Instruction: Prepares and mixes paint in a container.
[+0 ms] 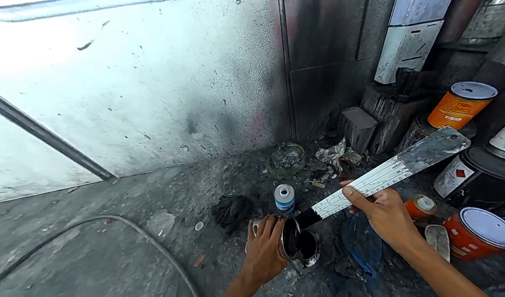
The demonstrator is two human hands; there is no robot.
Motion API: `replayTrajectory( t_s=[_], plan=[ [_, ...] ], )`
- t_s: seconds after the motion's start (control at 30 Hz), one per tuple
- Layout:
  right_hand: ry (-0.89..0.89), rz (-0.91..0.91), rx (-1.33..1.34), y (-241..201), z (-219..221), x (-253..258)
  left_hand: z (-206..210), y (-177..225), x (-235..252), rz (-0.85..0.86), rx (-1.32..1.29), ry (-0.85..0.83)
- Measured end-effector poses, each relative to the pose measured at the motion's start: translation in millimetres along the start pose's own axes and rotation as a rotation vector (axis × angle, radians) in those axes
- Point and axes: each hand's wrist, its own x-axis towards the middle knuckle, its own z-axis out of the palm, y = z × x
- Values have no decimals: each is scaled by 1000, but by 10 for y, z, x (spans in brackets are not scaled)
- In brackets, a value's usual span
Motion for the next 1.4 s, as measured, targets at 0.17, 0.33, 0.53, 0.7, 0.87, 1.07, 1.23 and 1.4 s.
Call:
replayTrajectory(
  t_s=[0.17, 0.33, 0.53, 0.7, 0.87, 1.07, 1.23, 1.4],
  plan=[
    [-5, -1, -2, 13, -8, -11, 31, -16, -2, 36, 40, 27],
    [1, 9, -6, 12, -2, -18, 37, -26, 3, 66, 74, 28],
    [0, 7, -6, 12, 1, -15, 2, -19, 37, 92, 88, 40],
    [4, 8, 1, 18, 0, -16, -17, -19, 54, 120, 112, 45],
    [2, -1, -19, 38, -25, -6, -47, -13, 78, 135, 107, 46],
    [4, 20, -26, 30, -43, -32, -49, -1, 90, 150, 117, 36],
    [11, 29, -19, 43, -64, -49, -55, 20, 106, 148, 129, 19],
    [12, 35, -23, 45, -83, -59, -54, 21, 121, 157, 141, 29]
  ],
)
